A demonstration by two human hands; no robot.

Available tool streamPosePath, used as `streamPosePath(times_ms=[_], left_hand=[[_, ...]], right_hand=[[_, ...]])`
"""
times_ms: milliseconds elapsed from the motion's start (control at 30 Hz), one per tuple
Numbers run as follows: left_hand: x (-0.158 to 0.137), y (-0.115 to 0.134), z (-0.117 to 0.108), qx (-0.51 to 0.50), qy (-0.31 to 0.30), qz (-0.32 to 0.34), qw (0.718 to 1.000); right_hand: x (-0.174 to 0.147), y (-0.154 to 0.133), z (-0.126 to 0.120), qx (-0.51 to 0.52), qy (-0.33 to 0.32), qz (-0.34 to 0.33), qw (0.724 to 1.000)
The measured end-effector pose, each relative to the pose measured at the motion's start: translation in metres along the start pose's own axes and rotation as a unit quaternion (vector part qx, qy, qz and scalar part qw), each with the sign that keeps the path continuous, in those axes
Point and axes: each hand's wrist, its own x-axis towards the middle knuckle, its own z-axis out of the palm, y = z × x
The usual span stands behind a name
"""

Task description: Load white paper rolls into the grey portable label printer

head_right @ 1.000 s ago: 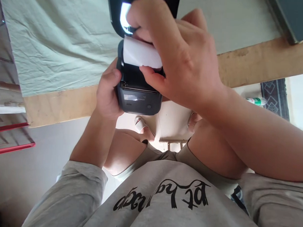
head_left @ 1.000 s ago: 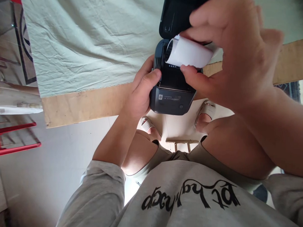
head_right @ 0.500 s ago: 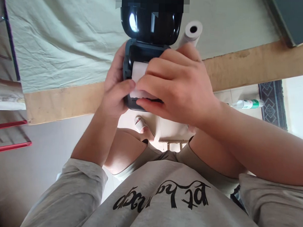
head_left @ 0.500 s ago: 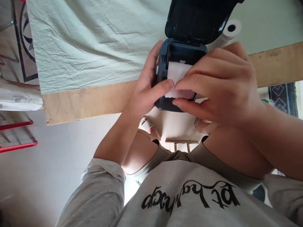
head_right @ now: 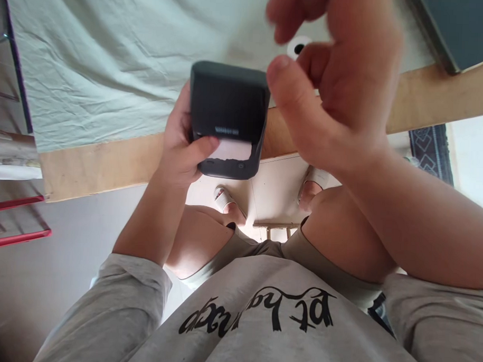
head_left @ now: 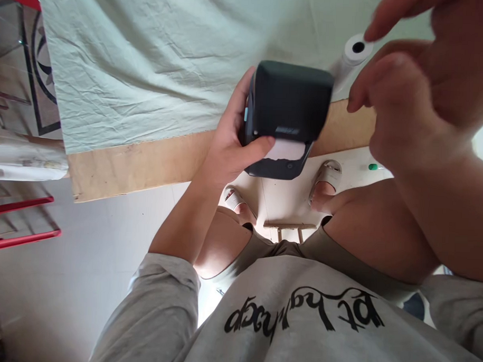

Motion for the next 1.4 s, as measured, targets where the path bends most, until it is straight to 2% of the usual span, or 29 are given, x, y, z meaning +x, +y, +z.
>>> streamPosePath(times_ms=[67, 133, 267, 333, 433, 533, 633, 800, 900, 1033, 1233, 1400], left_hand=[[0.000, -0.001, 0.000, -0.002, 0.001, -0.002, 1.000], [0.000, 0.000, 0.001, -0.007, 0.002, 0.000, 1.000], [0.000, 0.004, 0.005, -0.015, 0.003, 0.018, 1.000], [-0.001, 0.007, 0.008, -0.019, 0.012, 0.002, 1.000], [-0.003, 0.013, 0.010, -0.029, 0.022, -0.040, 0.999], [-0.003, 0.016, 0.010, -0.065, 0.009, -0.045, 0.997], [-0.003, 0.015, 0.009, -0.084, 0.003, -0.036, 0.996], [-0.003, 0.012, 0.009, -0.085, 0.014, -0.028, 0.996], [-0.003, 0.012, 0.009, -0.084, 0.020, -0.030, 0.996], [-0.003, 0.014, 0.010, -0.090, 0.013, -0.039, 0.995], [0.001, 0.017, 0.013, -0.120, 0.020, -0.011, 0.993], [0.006, 0.021, 0.012, -0.160, 0.045, -0.075, 0.983]], right_hand=[[-0.001, 0.007, 0.004, 0.013, 0.031, -0.042, 0.999], [-0.002, 0.016, 0.010, 0.017, 0.010, -0.034, 0.999], [-0.002, 0.027, 0.020, 0.016, -0.025, 0.038, 0.999], [-0.001, 0.028, 0.023, 0.044, -0.052, 0.081, 0.994], [0.000, 0.029, 0.025, 0.118, -0.130, 0.150, 0.973], [0.001, 0.031, 0.024, 0.148, -0.180, 0.182, 0.955], [0.003, 0.034, 0.023, 0.117, -0.201, 0.170, 0.958], [0.007, 0.036, 0.024, 0.033, -0.209, 0.091, 0.973], [0.007, 0.035, 0.025, 0.049, -0.224, 0.090, 0.969], [0.007, 0.032, 0.024, 0.024, -0.213, 0.099, 0.972], [0.005, 0.033, 0.024, 0.047, -0.215, 0.096, 0.971], [0.005, 0.033, 0.024, 0.047, -0.208, 0.103, 0.972]])
